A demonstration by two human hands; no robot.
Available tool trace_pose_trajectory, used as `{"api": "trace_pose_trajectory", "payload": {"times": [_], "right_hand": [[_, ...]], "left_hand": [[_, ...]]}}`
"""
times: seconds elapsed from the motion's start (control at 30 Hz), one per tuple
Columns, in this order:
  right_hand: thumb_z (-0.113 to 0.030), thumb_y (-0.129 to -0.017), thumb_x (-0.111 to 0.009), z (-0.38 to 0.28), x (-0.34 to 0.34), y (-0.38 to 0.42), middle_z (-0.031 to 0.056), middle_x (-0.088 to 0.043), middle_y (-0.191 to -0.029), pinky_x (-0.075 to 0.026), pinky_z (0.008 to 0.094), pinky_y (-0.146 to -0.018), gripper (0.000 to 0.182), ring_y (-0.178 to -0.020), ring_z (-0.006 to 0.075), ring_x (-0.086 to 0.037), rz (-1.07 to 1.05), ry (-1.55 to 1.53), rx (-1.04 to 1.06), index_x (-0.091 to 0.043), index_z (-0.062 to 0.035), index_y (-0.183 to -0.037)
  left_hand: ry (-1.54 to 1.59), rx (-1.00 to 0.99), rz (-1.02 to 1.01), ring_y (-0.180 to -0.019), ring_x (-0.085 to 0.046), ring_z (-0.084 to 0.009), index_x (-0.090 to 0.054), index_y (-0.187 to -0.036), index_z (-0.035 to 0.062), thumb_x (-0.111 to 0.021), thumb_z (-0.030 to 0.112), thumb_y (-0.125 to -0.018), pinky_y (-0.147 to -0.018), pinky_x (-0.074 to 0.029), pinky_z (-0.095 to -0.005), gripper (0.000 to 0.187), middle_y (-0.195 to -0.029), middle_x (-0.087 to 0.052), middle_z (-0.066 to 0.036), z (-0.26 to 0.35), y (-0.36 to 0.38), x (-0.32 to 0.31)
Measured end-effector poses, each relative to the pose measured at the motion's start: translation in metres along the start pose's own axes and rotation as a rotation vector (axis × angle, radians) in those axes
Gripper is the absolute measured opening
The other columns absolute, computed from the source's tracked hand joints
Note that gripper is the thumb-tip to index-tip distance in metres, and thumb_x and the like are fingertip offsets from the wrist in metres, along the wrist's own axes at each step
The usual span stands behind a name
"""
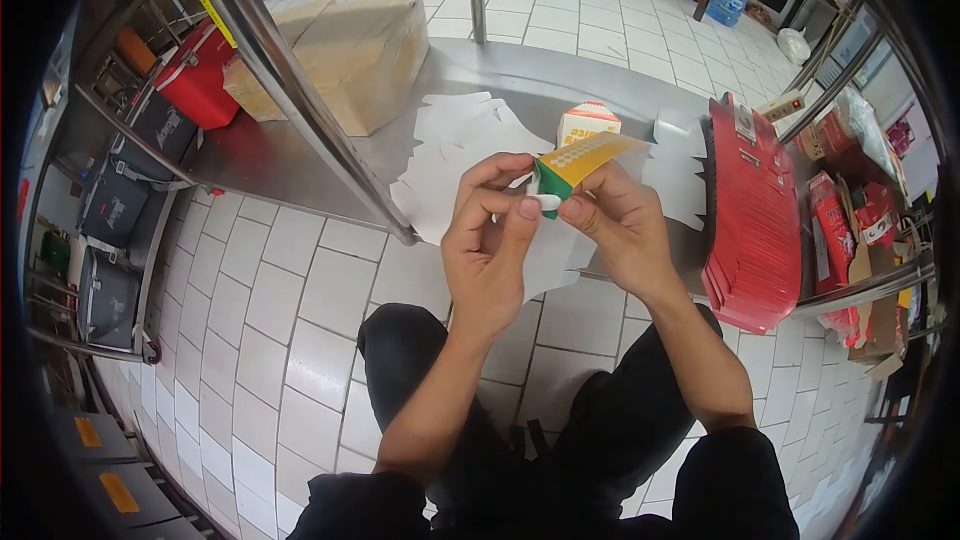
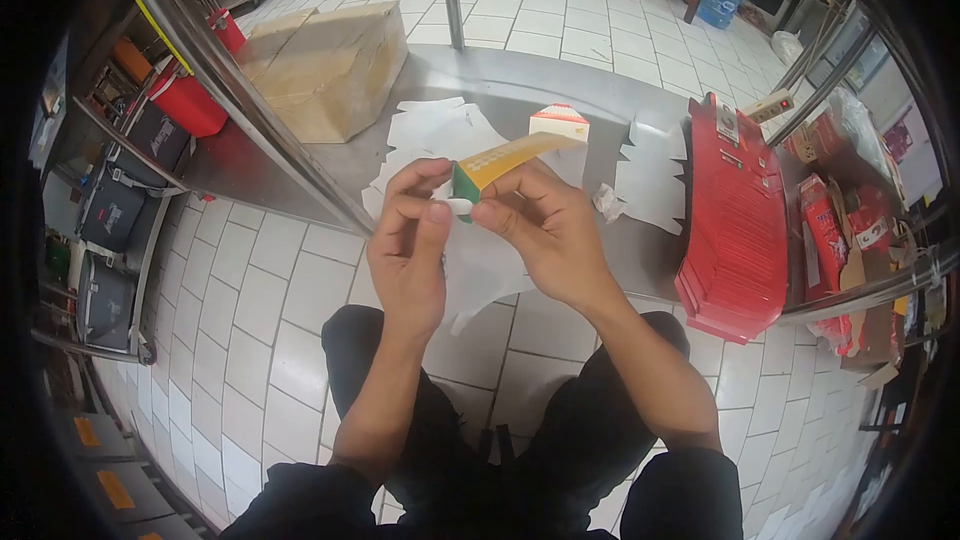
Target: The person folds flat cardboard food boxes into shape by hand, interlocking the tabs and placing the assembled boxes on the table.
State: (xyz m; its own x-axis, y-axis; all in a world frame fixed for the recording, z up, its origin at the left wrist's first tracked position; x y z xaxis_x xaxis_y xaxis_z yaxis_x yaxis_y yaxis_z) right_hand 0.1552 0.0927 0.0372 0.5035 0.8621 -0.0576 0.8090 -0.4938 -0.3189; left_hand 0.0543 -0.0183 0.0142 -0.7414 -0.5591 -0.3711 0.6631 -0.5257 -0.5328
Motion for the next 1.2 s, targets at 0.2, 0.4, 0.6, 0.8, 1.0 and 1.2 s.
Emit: {"api": "trace_pose_trajectory", "payload": {"times": [0.2, 0.4, 0.6, 0.8, 1.0, 1.2], "right_hand": [[-0.011, -0.091, -0.068, 0.005, 0.006, -0.001, 0.0031, -0.055, -0.107, -0.046, 0.0287, -0.087, 0.014, -0.098, 0.0119, -0.056, -0.012, -0.02, -0.049, -0.064, -0.0002, -0.099], [-0.005, -0.088, -0.069, -0.001, -0.002, -0.001, 0.0037, -0.055, -0.109, -0.047, 0.0301, -0.088, 0.015, -0.099, 0.0126, -0.056, -0.015, -0.007, 0.02, -0.064, -0.0012, -0.101], [0.002, -0.084, -0.071, 0.001, 0.008, 0.001, 0.0055, -0.062, -0.105, -0.052, 0.0286, -0.083, 0.022, -0.099, 0.0138, -0.06, -0.017, -0.137, -0.009, -0.062, -0.0023, -0.103], [-0.001, -0.088, -0.068, 0.016, -0.004, 0.006, 0.0067, -0.064, -0.107, -0.053, 0.026, -0.077, 0.017, -0.094, 0.0127, -0.063, -0.108, -0.099, -0.181, -0.061, -0.002, -0.104], [-0.011, -0.094, -0.062, 0.011, -0.012, 0.006, 0.0038, -0.062, -0.107, -0.049, 0.0248, -0.081, 0.015, -0.094, 0.0096, -0.06, -0.274, -0.61, -0.378, -0.063, -0.0007, -0.105], [-0.013, -0.097, -0.059, 0.011, -0.015, 0.006, 0.0013, -0.063, -0.1, -0.047, 0.0234, -0.078, 0.017, -0.085, 0.0092, -0.059, -0.24, 0.055, -0.294, -0.062, 0.0002, -0.107]], "left_hand": [[0.01, 0.015, 0.04, -0.12, -0.051, -0.023, -0.06, -0.089, 0.0004, -0.059, 0.005, -0.094, -0.102, -0.04, -0.036, 0.007, -0.125, -0.053, -0.014, 0.0, 0.0, 0.0], [0.03, 0.062, -0.017, -0.121, -0.051, -0.0234, -0.06, -0.087, 0.0005, -0.059, 0.005, -0.094, -0.102, -0.041, -0.0372, 0.009, -0.125, -0.054, -0.013, 0.0, -0.001, 0.004], [-0.038, 0.004, -0.249, -0.122, -0.051, -0.0231, -0.061, -0.085, 0.0011, -0.069, 0.006, -0.088, -0.101, -0.043, -0.0403, 0.009, -0.124, -0.055, -0.013, 0.008, -0.006, 0.006], [-0.059, 0.049, -0.067, -0.104, -0.058, -0.0175, -0.066, -0.093, 0.0012, -0.075, 0.008, -0.082, -0.096, -0.045, -0.035, 0.016, -0.107, -0.057, -0.005, 0.012, -0.004, 0.005], [-0.21, 0.199, -0.091, -0.085, -0.052, -0.0096, -0.071, -0.104, 0.0027, -0.075, 0.009, -0.083, -0.076, -0.043, -0.0222, 0.023, -0.092, -0.049, -0.001, 0.019, -0.011, 0.021], [-0.474, 0.085, -0.021, -0.084, -0.052, -0.0103, -0.073, -0.096, 0.0022, -0.07, 0.008, -0.087, -0.073, -0.043, -0.0227, 0.011, -0.094, -0.051, -0.003, 0.009, -0.008, 0.021]]}}
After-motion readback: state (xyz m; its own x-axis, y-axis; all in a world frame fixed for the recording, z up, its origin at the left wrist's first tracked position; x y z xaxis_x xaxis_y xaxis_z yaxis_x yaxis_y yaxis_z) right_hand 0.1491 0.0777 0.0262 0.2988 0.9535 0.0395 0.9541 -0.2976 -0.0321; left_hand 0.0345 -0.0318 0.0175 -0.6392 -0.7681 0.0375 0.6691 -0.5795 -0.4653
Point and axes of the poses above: each hand's wrist, its own y-axis away from the middle knuckle, its own x-axis out of the back of the hand, z = x × y, the point moved 1 cm from there along -y, towards the middle knuckle
